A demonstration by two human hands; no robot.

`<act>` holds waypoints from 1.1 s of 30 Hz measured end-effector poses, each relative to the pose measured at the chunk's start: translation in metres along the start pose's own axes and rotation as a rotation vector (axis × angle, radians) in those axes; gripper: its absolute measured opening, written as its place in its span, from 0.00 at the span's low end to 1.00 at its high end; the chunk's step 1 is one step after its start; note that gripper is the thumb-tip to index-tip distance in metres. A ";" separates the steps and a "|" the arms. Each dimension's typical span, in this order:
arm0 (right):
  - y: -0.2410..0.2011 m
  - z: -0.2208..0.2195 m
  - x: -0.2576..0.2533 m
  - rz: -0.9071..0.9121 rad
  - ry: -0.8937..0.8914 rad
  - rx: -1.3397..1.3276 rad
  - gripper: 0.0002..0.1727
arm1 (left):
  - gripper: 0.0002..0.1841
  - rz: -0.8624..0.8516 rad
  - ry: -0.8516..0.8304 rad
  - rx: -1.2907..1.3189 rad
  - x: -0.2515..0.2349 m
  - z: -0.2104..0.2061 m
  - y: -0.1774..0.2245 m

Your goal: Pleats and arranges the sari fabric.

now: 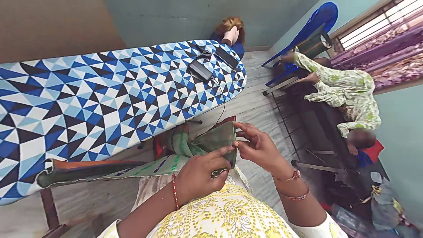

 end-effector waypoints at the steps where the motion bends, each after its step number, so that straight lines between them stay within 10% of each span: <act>1: 0.000 0.000 0.000 -0.006 -0.005 0.008 0.31 | 0.12 -0.001 -0.006 -0.002 0.000 0.000 0.000; 17: -0.008 0.006 0.001 0.055 -0.139 0.272 0.29 | 0.22 0.008 -0.003 -0.008 0.000 0.045 -0.013; 33: -0.004 -0.020 0.030 0.184 -0.210 0.409 0.27 | 0.09 -0.123 0.072 -0.055 -0.026 0.066 -0.045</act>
Point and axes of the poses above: each hand's wrist, its own x-axis away from the middle knuckle, its own z-axis out of the back of the hand, y = z × x, the point moved 7 cm from there along -x, towards the middle knuckle, and after that the axes turned 7 degrees about -z, right-handed, at the moved point
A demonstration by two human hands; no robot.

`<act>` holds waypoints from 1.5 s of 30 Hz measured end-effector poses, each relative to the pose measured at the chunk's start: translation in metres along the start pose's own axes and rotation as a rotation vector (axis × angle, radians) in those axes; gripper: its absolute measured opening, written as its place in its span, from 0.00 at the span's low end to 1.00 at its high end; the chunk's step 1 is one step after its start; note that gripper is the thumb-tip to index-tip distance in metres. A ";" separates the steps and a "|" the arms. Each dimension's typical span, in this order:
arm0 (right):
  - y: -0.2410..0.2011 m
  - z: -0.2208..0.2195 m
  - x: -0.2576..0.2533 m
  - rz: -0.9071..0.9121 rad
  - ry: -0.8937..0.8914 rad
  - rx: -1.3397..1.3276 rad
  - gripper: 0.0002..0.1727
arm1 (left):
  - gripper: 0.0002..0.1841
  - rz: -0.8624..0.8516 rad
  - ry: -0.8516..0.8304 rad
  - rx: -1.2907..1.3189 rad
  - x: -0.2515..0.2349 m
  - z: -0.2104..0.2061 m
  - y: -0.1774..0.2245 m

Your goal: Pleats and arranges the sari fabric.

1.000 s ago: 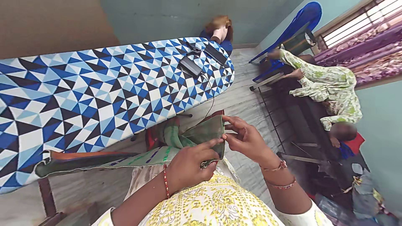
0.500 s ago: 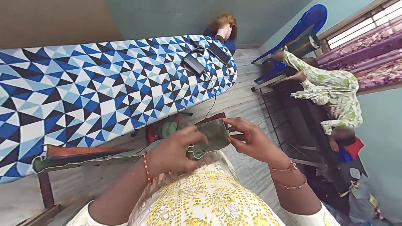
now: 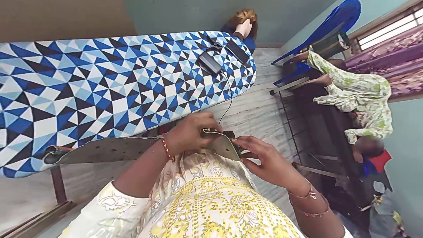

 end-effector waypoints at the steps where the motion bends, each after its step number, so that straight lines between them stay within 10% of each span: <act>1: 0.000 -0.002 0.001 0.001 0.000 -0.007 0.27 | 0.09 -0.002 -0.007 0.006 -0.001 -0.001 -0.002; 45: -0.008 -0.019 0.005 0.060 0.071 0.105 0.29 | 0.09 0.130 -0.042 0.133 -0.007 -0.015 -0.026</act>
Point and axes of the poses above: each hand's wrist, its own x-axis away from the middle knuckle, its own z-axis out of the back of the hand, y = z × x, the point moved 7 cm from there along -x, towards the middle knuckle, and after that the axes turned 7 degrees about -z, right-handed, at the moved point
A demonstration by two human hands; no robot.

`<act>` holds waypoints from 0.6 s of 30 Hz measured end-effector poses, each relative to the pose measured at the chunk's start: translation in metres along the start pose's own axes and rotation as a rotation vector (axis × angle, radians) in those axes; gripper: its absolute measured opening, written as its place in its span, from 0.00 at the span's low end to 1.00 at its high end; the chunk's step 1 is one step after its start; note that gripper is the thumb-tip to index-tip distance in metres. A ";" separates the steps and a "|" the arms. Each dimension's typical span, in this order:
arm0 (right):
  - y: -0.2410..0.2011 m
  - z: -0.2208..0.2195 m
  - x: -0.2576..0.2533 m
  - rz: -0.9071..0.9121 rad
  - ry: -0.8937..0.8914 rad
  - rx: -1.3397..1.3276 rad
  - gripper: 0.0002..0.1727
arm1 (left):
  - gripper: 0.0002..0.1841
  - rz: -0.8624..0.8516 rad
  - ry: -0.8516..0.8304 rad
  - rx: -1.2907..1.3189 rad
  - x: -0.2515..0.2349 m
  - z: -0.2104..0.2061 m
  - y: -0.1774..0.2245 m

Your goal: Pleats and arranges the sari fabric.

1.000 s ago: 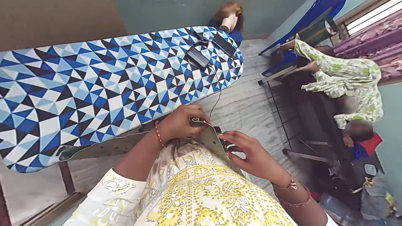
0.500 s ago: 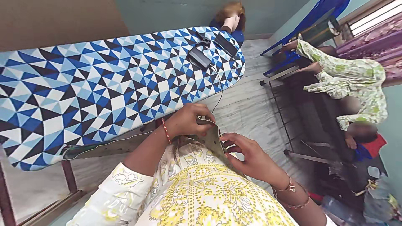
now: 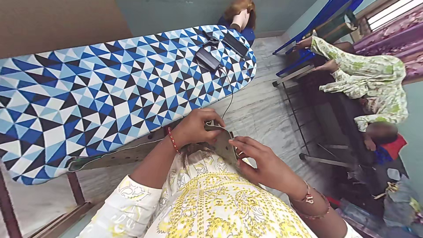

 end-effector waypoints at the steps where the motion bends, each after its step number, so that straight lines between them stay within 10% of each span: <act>1: 0.001 0.001 0.000 -0.009 0.004 -0.004 0.29 | 0.10 0.002 0.011 -0.001 0.001 0.001 0.000; 18: 0.009 0.017 -0.009 -0.116 0.009 -0.047 0.30 | 0.08 0.043 0.239 0.020 0.018 0.003 0.016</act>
Point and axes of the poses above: each hand's wrist, its own x-axis away from the middle knuckle, its own z-axis out of the back of the hand, y = z × x, the point moved 7 cm from there along -x, towards the middle knuckle, and after that the axes turned 7 degrees about -z, right-handed, at the moved point
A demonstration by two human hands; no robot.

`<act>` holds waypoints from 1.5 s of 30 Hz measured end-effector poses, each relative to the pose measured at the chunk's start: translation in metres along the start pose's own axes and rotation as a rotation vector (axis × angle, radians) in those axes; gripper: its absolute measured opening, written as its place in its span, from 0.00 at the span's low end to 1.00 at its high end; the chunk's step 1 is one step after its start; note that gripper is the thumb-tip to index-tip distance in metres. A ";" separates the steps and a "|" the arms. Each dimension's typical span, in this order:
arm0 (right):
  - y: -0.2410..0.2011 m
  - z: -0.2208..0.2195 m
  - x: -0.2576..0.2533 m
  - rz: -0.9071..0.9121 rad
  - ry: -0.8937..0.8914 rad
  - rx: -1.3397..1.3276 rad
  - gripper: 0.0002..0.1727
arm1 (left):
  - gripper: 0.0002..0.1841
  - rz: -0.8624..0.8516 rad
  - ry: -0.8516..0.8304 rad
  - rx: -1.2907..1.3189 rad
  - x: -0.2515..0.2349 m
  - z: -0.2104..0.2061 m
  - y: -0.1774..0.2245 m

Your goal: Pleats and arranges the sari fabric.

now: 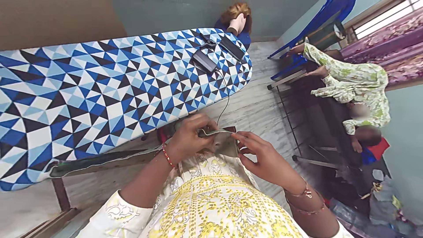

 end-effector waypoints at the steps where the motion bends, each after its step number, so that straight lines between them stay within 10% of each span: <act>1: -0.002 -0.002 0.001 0.026 -0.018 0.009 0.30 | 0.08 -0.004 0.028 -0.020 -0.003 0.004 -0.001; 15: -0.020 -0.016 0.008 0.165 0.012 0.211 0.27 | 0.07 -0.073 0.021 -0.045 -0.010 0.006 -0.005; 45: 0.021 0.004 -0.008 -0.195 0.166 -0.157 0.30 | 0.13 0.012 -0.054 -0.117 0.059 -0.017 -0.001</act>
Point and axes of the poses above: each hand's wrist, its own x-axis away from the middle knuckle, its own z-axis out of the back of the hand, y = z × x, the point moved 7 cm from there along -x, towards the middle knuckle, and after that the axes turned 7 degrees about -z, right-handed, at the moved point
